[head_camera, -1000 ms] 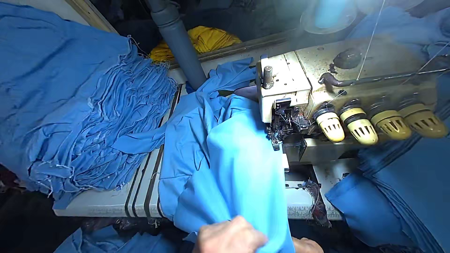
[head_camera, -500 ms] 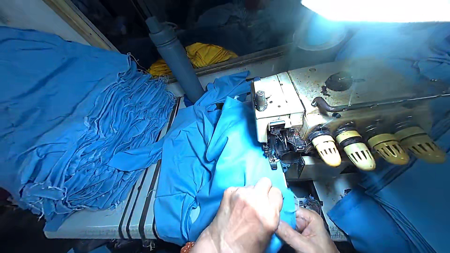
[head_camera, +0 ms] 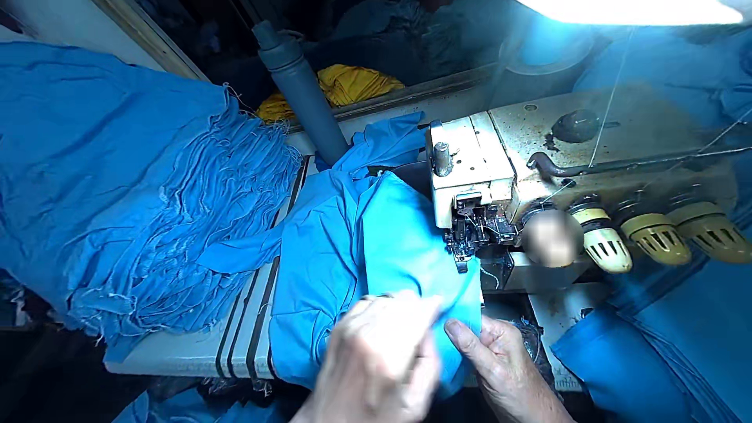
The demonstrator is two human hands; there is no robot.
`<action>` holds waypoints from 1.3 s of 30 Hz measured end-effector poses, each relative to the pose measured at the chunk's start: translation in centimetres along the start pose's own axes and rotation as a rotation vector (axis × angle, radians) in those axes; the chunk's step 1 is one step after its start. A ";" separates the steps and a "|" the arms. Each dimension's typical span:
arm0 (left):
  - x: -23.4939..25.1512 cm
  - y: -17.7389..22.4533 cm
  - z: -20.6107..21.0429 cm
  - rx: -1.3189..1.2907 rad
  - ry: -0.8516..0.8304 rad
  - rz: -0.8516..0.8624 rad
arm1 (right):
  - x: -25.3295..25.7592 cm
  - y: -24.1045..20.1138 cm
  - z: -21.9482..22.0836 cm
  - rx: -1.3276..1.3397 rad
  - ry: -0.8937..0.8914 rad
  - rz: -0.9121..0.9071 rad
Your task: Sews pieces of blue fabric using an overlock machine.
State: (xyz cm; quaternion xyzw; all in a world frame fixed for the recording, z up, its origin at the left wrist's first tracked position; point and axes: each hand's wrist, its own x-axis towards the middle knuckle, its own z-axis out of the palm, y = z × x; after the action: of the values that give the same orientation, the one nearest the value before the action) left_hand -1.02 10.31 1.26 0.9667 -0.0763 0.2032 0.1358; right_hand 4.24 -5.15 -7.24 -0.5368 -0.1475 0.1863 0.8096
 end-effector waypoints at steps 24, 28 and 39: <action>-6.2 -9.0 -4.2 0.079 0.240 -0.497 | -8.5 6.2 -4.3 -0.738 -0.217 0.162; -5.2 -2.5 1.8 -0.035 0.318 -0.239 | -8.7 6.5 -5.4 -0.857 -0.249 0.095; -4.2 -1.8 3.5 -0.346 0.413 -0.205 | -7.9 3.1 -5.7 -0.580 0.052 -0.236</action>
State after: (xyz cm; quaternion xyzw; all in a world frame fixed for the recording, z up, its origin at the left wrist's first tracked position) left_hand -3.13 11.38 -3.91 0.8701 0.0175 0.3648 0.3310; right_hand -0.69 -12.30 -12.59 -0.7293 -0.2347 0.0274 0.6421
